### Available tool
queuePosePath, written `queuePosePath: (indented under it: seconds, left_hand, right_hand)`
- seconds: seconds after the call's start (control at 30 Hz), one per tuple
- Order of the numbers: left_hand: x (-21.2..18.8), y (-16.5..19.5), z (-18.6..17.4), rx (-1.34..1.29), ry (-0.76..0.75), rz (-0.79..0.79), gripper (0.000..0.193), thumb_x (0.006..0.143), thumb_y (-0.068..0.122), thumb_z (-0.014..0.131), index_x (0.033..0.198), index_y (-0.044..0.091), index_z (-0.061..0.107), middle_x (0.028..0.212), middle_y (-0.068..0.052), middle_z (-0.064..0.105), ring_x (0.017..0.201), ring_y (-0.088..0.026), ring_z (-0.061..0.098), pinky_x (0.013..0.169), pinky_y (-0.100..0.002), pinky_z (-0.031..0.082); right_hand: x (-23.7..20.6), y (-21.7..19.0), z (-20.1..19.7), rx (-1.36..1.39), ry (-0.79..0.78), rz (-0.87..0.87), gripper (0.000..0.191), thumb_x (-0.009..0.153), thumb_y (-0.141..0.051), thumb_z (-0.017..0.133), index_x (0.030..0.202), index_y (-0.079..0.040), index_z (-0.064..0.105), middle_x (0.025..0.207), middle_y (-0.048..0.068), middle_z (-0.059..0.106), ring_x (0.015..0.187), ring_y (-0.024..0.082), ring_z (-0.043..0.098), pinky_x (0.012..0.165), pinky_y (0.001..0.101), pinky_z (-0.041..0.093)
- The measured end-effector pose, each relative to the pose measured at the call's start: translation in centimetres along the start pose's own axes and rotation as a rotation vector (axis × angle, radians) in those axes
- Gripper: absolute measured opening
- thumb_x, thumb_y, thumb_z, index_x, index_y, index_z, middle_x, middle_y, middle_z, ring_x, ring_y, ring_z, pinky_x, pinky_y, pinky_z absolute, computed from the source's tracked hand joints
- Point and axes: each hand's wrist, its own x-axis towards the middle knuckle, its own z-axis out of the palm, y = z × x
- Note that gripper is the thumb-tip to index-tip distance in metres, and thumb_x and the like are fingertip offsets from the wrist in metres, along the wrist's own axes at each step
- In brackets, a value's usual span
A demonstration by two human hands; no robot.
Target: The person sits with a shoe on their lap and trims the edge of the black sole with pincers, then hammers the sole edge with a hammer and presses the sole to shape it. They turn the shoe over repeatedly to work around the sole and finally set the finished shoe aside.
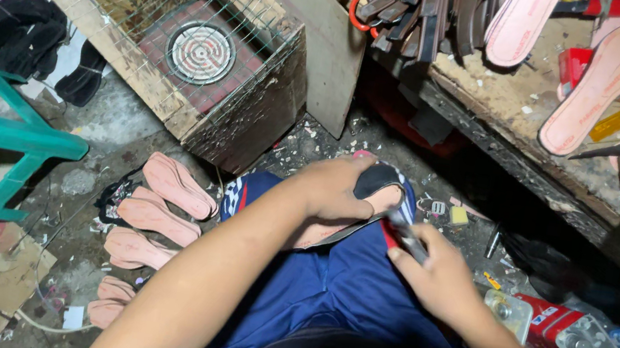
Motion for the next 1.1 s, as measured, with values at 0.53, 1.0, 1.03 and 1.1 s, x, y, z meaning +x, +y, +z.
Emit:
queuePosePath:
  seconds: [0.53, 1.0, 1.03, 1.1]
  left_hand:
    - [-12.4, -3.5, 5.2, -0.711, 1.083, 0.089, 0.069, 0.087, 0.014, 0.074, 0.144, 0.003, 0.037, 0.133, -0.019, 0.053, 0.124, -0.026, 0.058, 0.110, -0.038, 0.048]
    - [-17.4, -4.1, 5.3, 0.011, 0.949, 0.167, 0.050, 0.079, 0.006, 0.072, 0.129, 0.010, 0.068, 0.140, -0.015, 0.059, 0.140, -0.046, 0.047, 0.116, -0.052, 0.041]
    - [-17.4, -4.0, 5.6, 0.010, 0.963, 0.170, 0.050, 0.078, 0.005, 0.071, 0.128, 0.010, 0.069, 0.140, -0.016, 0.059, 0.140, -0.046, 0.046, 0.115, -0.052, 0.041]
    - [-17.5, -4.0, 6.2, 0.010, 0.989, 0.179, 0.050, 0.077, 0.004, 0.071, 0.127, 0.010, 0.070, 0.140, -0.016, 0.060, 0.140, -0.046, 0.047, 0.115, -0.051, 0.042]
  right_hand:
    - [-0.7, -5.9, 0.6, 0.698, -0.629, 0.201, 0.057, 0.089, -0.018, 0.061, 0.142, -0.002, 0.048, 0.128, 0.010, 0.070, 0.109, 0.022, 0.070, 0.096, 0.0390, 0.053]
    - [0.8, -10.7, 4.5, 0.102, -0.713, 0.019, 0.052, 0.086, -0.025, 0.066, 0.133, -0.004, 0.057, 0.095, 0.010, 0.069, 0.088, 0.020, 0.062, 0.082, 0.0330, 0.052]
    - [0.7, -11.1, 4.5, 0.066, -0.704, 0.039, 0.059, 0.085, -0.026, 0.066, 0.139, -0.006, 0.053, 0.093, 0.013, 0.068, 0.087, 0.022, 0.062, 0.081, 0.0340, 0.052]
    - [0.6, -12.0, 4.3, -0.042, -0.693, -0.011, 0.065, 0.086, -0.028, 0.065, 0.143, -0.004, 0.046, 0.097, 0.017, 0.070, 0.089, 0.027, 0.068, 0.083, 0.0362, 0.053]
